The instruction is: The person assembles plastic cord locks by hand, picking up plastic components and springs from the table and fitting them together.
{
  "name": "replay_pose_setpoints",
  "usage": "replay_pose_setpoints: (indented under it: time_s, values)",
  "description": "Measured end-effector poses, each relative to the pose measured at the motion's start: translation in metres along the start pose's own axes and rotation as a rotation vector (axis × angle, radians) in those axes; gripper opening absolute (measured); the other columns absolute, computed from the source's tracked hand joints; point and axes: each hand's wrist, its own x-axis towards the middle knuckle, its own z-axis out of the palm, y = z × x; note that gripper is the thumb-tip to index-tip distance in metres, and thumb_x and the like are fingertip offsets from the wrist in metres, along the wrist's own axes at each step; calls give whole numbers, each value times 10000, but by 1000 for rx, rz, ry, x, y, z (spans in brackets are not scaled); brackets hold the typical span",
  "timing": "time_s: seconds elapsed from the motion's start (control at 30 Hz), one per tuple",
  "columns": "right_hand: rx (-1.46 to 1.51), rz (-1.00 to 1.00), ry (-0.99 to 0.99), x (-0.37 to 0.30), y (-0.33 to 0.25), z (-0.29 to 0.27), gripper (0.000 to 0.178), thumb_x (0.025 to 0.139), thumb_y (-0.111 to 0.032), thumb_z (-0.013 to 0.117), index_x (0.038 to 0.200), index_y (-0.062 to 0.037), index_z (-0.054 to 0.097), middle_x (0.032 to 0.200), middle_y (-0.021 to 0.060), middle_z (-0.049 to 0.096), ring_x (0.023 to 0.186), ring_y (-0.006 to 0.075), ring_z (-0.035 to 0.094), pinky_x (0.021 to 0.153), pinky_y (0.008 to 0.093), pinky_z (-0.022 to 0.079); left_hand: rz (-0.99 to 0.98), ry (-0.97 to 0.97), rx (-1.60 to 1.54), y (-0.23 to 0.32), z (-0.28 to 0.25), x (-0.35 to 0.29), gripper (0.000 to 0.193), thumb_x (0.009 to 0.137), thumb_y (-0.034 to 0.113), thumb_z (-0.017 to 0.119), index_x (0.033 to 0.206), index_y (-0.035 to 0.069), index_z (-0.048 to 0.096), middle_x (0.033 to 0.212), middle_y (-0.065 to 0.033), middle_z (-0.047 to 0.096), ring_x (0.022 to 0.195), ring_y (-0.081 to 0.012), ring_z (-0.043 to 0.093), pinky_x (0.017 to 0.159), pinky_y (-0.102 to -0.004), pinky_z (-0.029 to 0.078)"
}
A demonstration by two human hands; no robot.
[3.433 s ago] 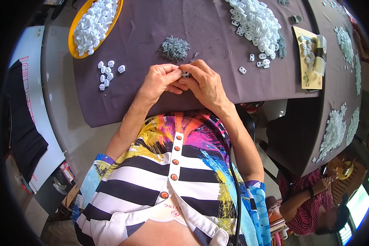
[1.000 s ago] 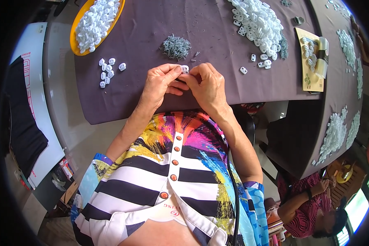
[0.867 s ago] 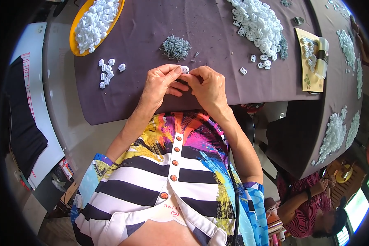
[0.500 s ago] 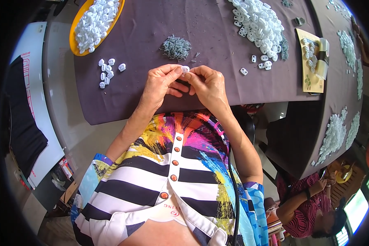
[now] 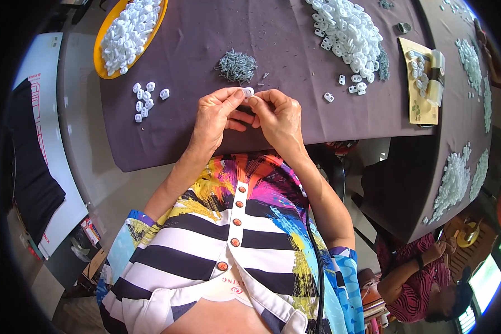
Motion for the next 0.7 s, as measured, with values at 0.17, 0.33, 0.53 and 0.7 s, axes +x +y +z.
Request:
replay_pose_setpoints:
  time_s: [0.17, 0.33, 0.53, 0.7]
  values:
    - [36, -3, 11, 1, 3, 1, 139, 828, -98, 592, 829, 40, 601, 660, 23, 571, 505, 60, 501, 465, 186, 396, 7, 5, 8, 1, 2, 0, 261, 873, 228, 524, 991, 9, 600, 784, -74, 631, 578, -156, 625, 432, -219, 490]
    - [33, -2, 7, 1, 3, 2, 138, 834, -98, 585, 824, 39, 598, 656, 17, 570, 501, 56, 497, 458, 183, 390, 48, -4, 57, -2, 1, 0, 255, 879, 217, 514, 992, 6, 602, 788, -71, 632, 582, -148, 621, 428, -218, 488]
    - [-7, -10, 26, 0, 1, 5, 131, 835, -95, 576, 811, 32, 596, 643, 12, 572, 493, 42, 473, 447, 183, 378, 77, -8, 83, -3, 0, 0, 251, 882, 203, 504, 991, -1, 602, 794, -75, 631, 588, -148, 621, 426, -218, 485]
    - [-45, -56, -5, 1, 0, 3, 118, 820, -82, 592, 825, 35, 603, 655, 11, 584, 513, 44, 486, 466, 186, 398, 60, -13, 80, -1, 0, -1, 226, 878, 172, 495, 939, -9, 615, 741, -65, 626, 574, -138, 614, 438, -227, 493]
